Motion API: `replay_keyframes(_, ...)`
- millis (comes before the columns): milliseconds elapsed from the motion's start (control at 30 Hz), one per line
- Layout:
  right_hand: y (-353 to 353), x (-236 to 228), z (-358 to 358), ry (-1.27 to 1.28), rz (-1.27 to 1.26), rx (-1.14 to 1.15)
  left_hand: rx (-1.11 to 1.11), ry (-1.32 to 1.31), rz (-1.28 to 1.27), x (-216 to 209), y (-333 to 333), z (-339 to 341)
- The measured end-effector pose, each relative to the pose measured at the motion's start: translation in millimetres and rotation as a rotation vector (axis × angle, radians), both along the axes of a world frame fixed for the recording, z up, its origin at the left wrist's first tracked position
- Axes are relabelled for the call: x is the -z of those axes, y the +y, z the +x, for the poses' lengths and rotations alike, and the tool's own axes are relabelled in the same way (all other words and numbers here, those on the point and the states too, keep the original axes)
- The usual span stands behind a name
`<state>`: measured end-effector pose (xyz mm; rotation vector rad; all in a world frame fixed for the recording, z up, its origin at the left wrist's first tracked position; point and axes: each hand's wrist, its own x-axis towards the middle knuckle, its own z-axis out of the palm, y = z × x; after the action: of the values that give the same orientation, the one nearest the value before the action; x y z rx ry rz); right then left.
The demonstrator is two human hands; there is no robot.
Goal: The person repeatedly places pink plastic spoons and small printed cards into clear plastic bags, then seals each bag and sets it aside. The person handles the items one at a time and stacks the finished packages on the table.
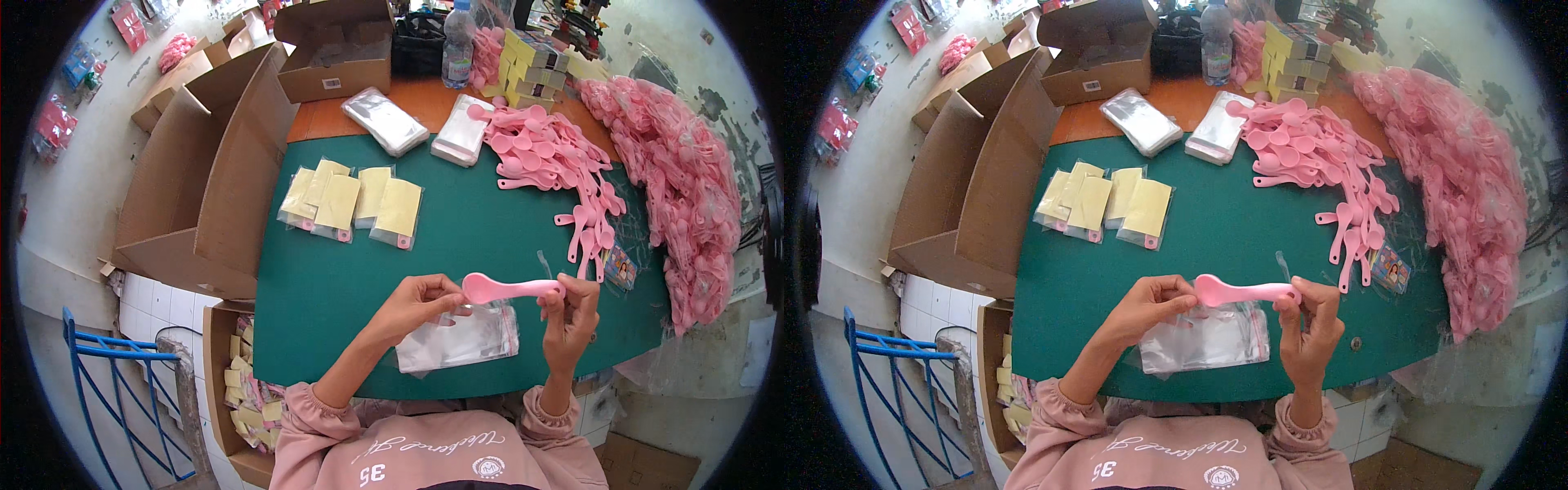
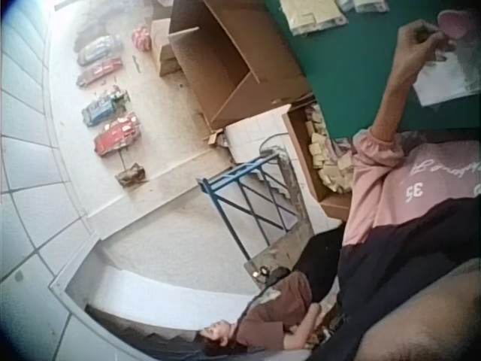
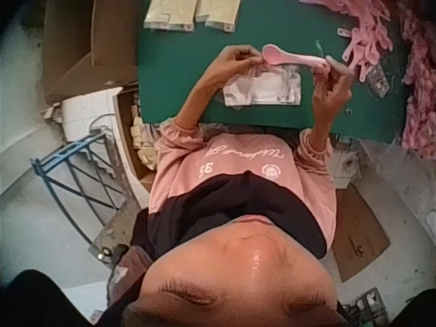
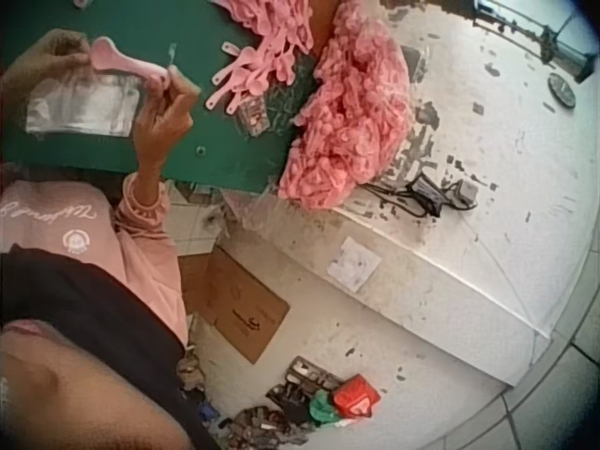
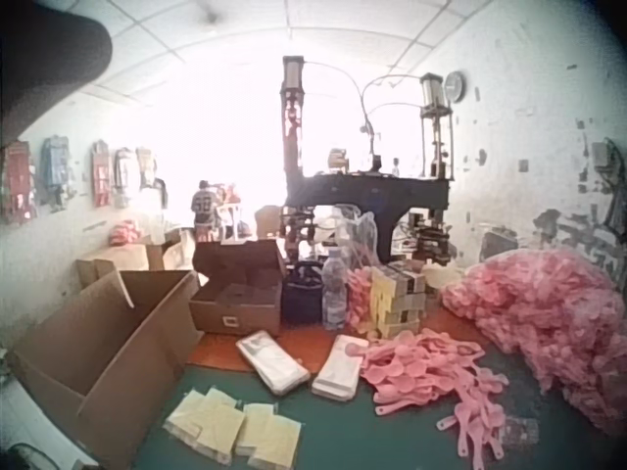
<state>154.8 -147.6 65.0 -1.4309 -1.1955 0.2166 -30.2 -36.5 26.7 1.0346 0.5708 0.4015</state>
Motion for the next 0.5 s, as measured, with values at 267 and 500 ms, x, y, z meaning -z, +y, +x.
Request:
replay_keyframes(267,2.7,1.2,2.5,-0.102,-0.025,-0.050,0.004,-0.016,-0.091,-4.7,-4.5,1.5)
replay_keyframes(500,19.3,-19.5,11.6,-0.061,-0.297,-0.328,0.188,-0.121,0.099,0.6,-2.7,-1.6)
